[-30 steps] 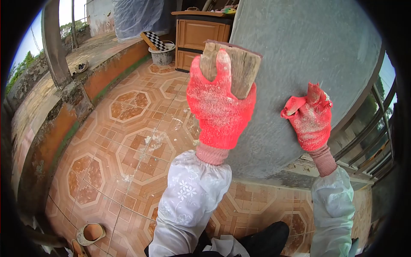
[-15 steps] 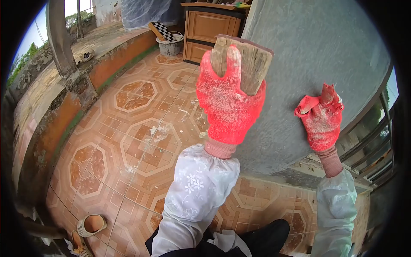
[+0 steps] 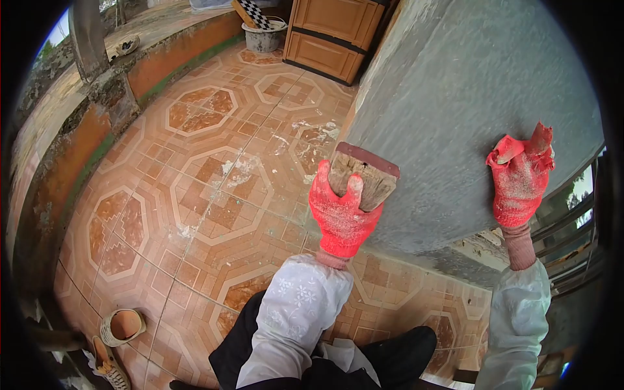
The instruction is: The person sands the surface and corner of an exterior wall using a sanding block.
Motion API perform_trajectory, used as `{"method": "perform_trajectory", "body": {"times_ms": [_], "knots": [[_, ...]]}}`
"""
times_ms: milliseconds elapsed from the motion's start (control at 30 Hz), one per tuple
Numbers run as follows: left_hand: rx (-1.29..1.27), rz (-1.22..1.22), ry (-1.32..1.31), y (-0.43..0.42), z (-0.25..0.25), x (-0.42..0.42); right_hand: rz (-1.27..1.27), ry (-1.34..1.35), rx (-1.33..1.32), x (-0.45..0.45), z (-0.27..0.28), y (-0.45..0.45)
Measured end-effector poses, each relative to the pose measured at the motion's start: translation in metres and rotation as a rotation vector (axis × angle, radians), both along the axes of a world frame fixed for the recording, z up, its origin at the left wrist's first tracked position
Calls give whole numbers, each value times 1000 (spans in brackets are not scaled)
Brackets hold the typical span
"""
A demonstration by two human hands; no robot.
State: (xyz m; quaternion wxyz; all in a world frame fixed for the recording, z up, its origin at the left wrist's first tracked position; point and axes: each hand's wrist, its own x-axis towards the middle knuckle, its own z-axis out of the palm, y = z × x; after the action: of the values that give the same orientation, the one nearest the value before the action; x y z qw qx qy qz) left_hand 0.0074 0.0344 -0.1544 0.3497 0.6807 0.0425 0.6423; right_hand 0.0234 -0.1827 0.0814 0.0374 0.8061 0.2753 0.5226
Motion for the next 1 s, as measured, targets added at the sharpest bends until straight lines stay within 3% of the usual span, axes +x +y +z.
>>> {"method": "perform_trajectory", "body": {"times_ms": [100, 133, 167, 233, 267, 333, 367, 433, 467, 500, 533, 633, 733, 800, 900, 1000], "knots": [[31, 26, -31, -7, -57, -1, 24, -32, 4, 8, -3, -9], [17, 24, -26, -15, -97, 3, -22, -47, -18, 8, -2, -10], [-475, -415, 3, -26, -144, 7, -21, -38, -33, 10, -3, -14], [-978, -834, 34, -28, -146, -10, -27, -7, 12, 13, -6, -18], [-800, -646, 162, -19, -92, -22, -30, -18, 11, 13, -7, -18], [-141, -46, -59, -21, -65, 3, -53, -61, -9, 13, -6, -17], [-148, -51, -54, -16, -52, 5, -67, -66, -26, 12, -6, -18], [94, -80, 14, -4, -20, -9, -83, -71, -41, 11, -7, -20], [133, -59, 42, -1, -33, -11, -81, -78, -38, 14, -6, -21], [132, -55, 36, -5, -76, -2, -78, -85, -36, 18, -6, -21], [-207, -335, 67, -17, -140, 11, -97, -98, -35, 19, -6, -24], [-413, -208, 176, -24, -157, -5, -138, -61, -37, 14, -10, -24], [-144, 106, 119, -14, -73, -8, -142, -78, -19, 18, -7, -27], [25, -87, 50, -9, -18, -14, -131, -88, -10, 21, -13, -32], [123, -89, 17, -12, -44, -8, -37, 20, 83, 21, -10, -32], [11, 1, -7, -14, -131, -1, -83, -66, -46, 15, -9, -28]]}}
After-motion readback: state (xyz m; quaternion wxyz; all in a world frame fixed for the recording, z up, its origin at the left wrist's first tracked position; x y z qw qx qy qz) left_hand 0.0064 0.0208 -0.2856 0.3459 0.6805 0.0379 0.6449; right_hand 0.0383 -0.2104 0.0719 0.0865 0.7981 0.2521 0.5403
